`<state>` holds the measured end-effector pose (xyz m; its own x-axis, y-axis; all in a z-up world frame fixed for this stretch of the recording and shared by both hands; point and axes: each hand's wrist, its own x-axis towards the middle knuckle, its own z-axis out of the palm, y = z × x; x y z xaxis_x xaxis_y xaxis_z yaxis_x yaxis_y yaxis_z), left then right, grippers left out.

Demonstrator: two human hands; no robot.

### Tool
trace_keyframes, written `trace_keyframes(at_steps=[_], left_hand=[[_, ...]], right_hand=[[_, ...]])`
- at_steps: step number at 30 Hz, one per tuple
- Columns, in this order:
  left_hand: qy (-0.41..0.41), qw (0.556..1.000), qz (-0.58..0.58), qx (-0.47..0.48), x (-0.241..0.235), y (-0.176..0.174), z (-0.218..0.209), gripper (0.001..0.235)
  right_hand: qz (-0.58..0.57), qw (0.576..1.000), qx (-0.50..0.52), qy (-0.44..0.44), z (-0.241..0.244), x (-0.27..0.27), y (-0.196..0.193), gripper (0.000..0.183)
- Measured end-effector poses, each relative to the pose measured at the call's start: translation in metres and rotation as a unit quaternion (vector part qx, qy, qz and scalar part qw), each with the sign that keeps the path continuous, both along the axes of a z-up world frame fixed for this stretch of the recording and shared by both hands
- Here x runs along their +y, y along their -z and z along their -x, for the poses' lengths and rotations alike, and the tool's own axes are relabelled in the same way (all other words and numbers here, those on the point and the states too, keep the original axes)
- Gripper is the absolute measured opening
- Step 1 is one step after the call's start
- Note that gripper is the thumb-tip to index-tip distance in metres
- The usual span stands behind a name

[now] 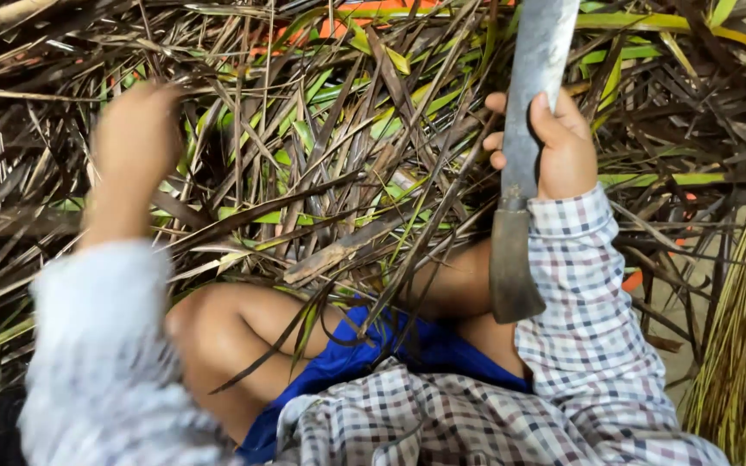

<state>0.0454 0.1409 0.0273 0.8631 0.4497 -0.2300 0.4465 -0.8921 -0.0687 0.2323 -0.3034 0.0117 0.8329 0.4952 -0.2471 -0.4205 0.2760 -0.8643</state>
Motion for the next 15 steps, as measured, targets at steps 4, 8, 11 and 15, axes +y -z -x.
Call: trace_keyframes(at_steps=[4, 8, 11, 15], left_hand=[[0.184, 0.950, -0.139, -0.210, 0.021, 0.127, -0.155, 0.021], [0.120, 0.955, -0.093, -0.255, 0.032, 0.194, -0.246, 0.005], [0.035, 0.952, -0.016, -0.302, 0.015, 0.225, -0.293, 0.024], [0.013, 0.972, -0.127, -0.196, -0.018, 0.221, -0.306, 0.040]], right_hand=[[-0.011, 0.999, 0.046, -0.018, -0.003, 0.002, 0.016, 0.042], [-0.020, 0.992, 0.109, 0.054, -0.013, 0.005, 0.044, 0.030], [-0.028, 0.988, 0.129, 0.078, -0.015, 0.007, 0.051, 0.030], [-0.030, 0.985, 0.142, 0.089, -0.013, 0.023, 0.049, 0.031]])
